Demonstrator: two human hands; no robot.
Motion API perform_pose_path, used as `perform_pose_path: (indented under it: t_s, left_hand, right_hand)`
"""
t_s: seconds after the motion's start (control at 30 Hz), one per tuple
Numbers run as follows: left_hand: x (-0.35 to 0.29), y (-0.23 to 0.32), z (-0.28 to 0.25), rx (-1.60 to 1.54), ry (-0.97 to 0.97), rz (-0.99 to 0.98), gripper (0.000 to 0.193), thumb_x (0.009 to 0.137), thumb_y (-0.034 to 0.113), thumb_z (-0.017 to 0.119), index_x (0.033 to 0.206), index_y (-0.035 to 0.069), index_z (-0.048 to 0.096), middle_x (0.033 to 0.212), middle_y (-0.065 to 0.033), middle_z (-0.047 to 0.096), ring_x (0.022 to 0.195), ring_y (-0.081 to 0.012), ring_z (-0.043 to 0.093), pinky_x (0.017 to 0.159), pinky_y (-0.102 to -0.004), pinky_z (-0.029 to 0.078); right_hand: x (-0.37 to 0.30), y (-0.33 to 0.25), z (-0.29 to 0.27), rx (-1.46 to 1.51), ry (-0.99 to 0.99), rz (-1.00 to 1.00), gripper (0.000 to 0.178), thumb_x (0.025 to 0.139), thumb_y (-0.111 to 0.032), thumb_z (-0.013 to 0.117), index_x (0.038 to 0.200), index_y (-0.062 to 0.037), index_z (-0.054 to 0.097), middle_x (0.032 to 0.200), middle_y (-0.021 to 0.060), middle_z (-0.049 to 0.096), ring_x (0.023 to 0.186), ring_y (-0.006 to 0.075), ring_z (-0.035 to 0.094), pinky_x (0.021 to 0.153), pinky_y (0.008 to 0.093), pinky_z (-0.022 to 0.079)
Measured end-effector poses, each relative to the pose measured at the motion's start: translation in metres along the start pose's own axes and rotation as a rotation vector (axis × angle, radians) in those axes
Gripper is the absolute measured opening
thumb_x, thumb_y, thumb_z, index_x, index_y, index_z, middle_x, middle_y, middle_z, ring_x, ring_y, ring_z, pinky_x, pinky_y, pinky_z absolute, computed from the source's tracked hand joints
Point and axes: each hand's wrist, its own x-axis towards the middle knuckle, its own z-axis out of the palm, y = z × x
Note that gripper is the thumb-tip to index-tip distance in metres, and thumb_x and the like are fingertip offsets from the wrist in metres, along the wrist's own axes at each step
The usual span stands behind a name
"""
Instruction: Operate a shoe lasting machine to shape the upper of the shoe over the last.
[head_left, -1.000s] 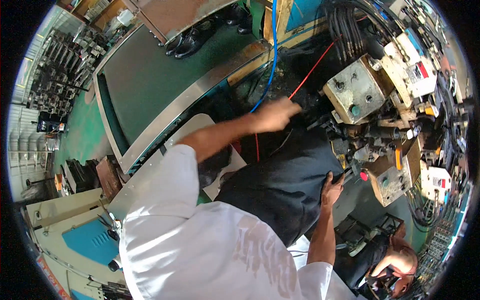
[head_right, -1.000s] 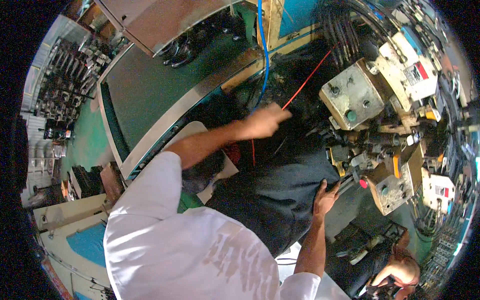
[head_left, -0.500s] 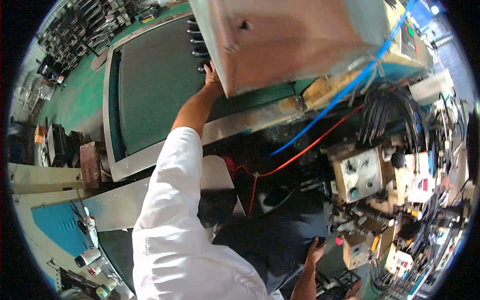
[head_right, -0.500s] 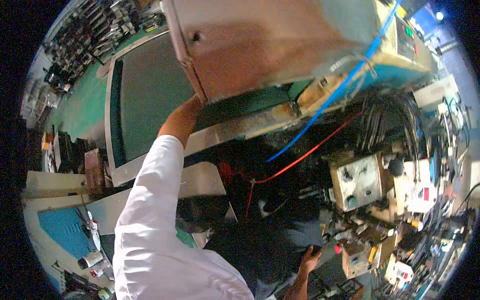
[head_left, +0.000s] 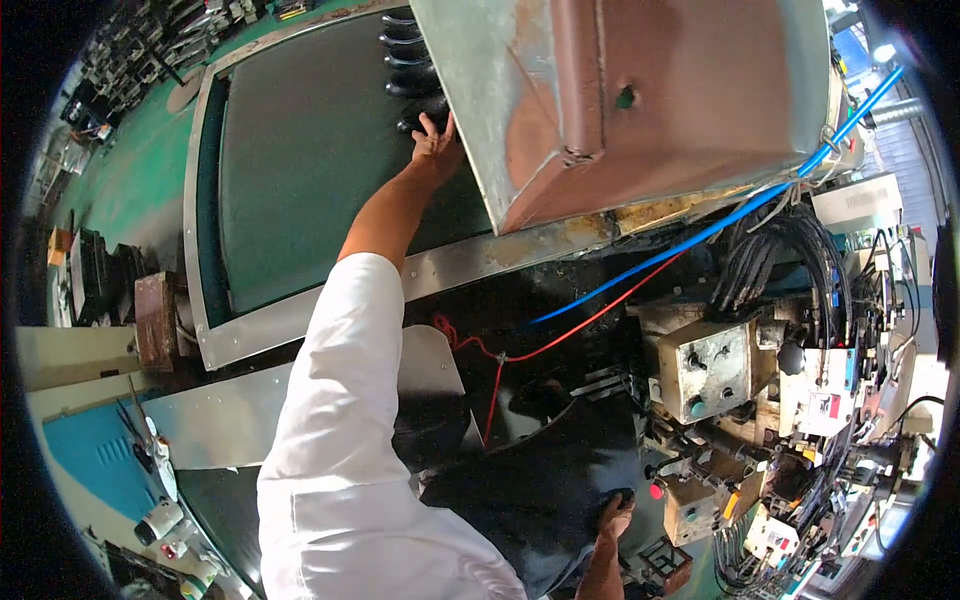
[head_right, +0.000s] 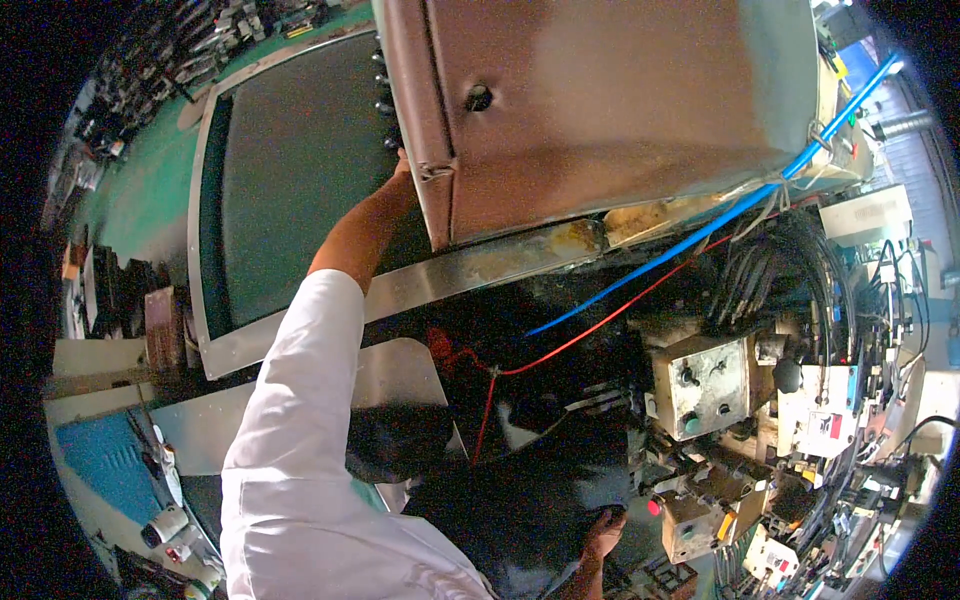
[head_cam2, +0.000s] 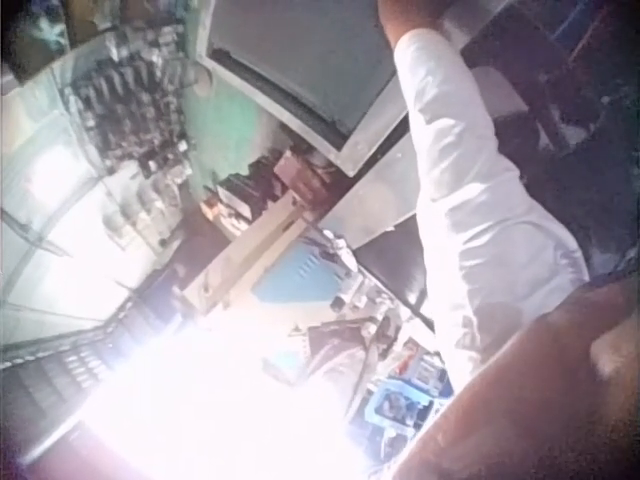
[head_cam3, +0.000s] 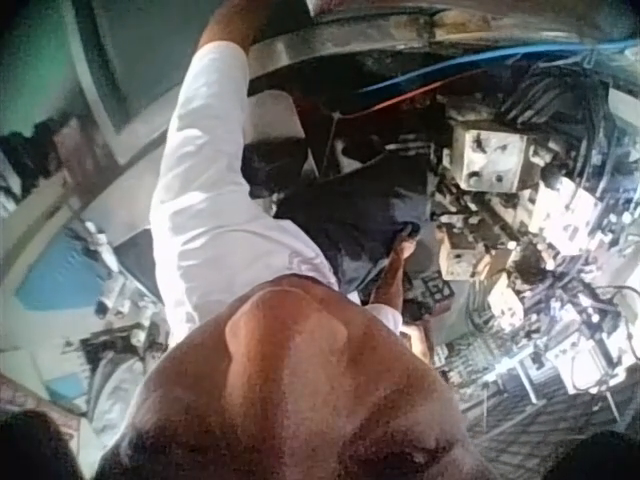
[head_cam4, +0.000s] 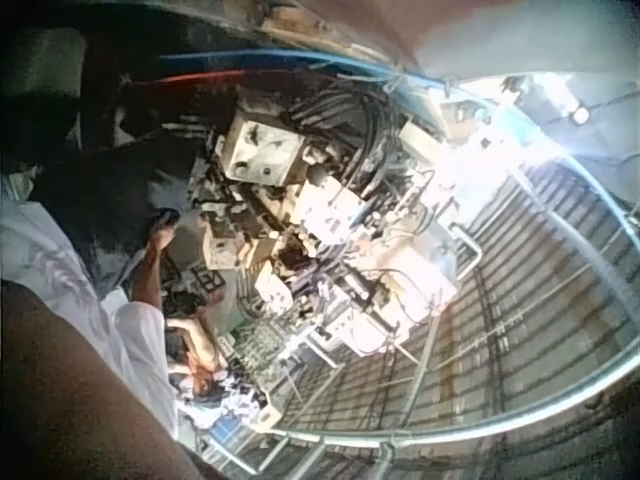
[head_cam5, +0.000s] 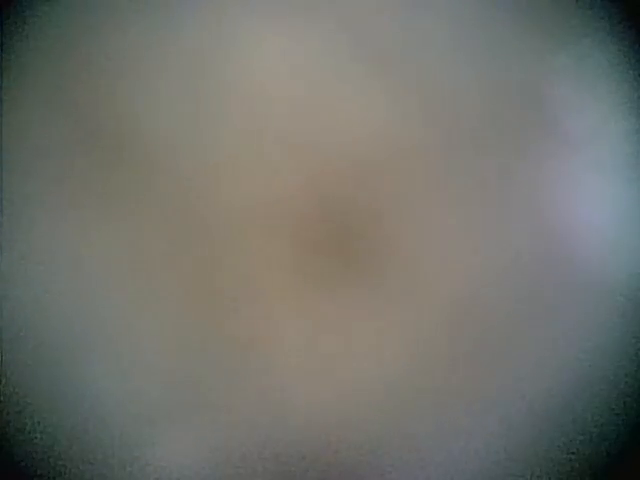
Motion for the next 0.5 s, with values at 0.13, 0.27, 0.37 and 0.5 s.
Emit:
perform_pose_path:
  t_s: [0.13,0.27,0.37,0.5]
  left_hand:
    - [-0.002,0.009,-0.010,0.175,-0.212,0.149,0.068,0.112,0.039,0.049,0.174,0.018,0.032,0.181,-0.0154,0.022,0.150,-0.0774,0.019,0.102,-0.0879,0.038]
    - [-0.039,-0.061,-0.003,-0.426,-0.622,0.404,0.068,0.111,0.040,0.052,0.171,0.012,0.037,0.171,-0.0217,0.040,0.152,-0.0633,0.032,0.110,-0.0763,0.043]
    - [-0.049,-0.047,-0.003,-0.291,-0.565,0.456,0.067,0.112,0.042,0.052,0.170,0.012,0.037,0.167,-0.0218,0.046,0.148,-0.0567,0.041,0.110,-0.0720,0.047]
    - [-0.101,-0.079,0.018,-0.103,-0.406,0.772,0.067,0.113,0.046,0.053,0.169,0.012,0.038,0.160,-0.0220,0.054,0.142,-0.0479,0.053,0.111,-0.0663,0.051]
  right_hand:
    - [-0.035,-0.038,-0.023,-0.095,-0.098,0.000,0.070,0.110,-0.047,0.058,0.161,-0.0005,0.049,0.156,0.0279,0.058,0.145,0.0433,0.053,0.119,0.0491,0.044]
    - [-0.045,-0.053,-0.015,0.034,-0.002,0.032,0.063,0.108,-0.041,0.062,0.160,-0.0066,0.053,0.151,0.0285,0.062,0.136,0.0453,0.061,0.114,0.0515,0.048]
    - [-0.063,-0.115,-0.038,0.192,-0.053,0.074,0.063,0.105,-0.043,0.063,0.157,-0.0070,0.054,0.142,0.0284,0.067,0.132,0.0499,0.062,0.112,0.0566,0.049]
    - [-0.069,-0.121,-0.045,0.145,-0.055,0.246,0.064,0.104,-0.041,0.064,0.159,-0.0144,0.048,0.148,0.0302,0.058,0.136,0.0505,0.058,0.113,0.0582,0.051]
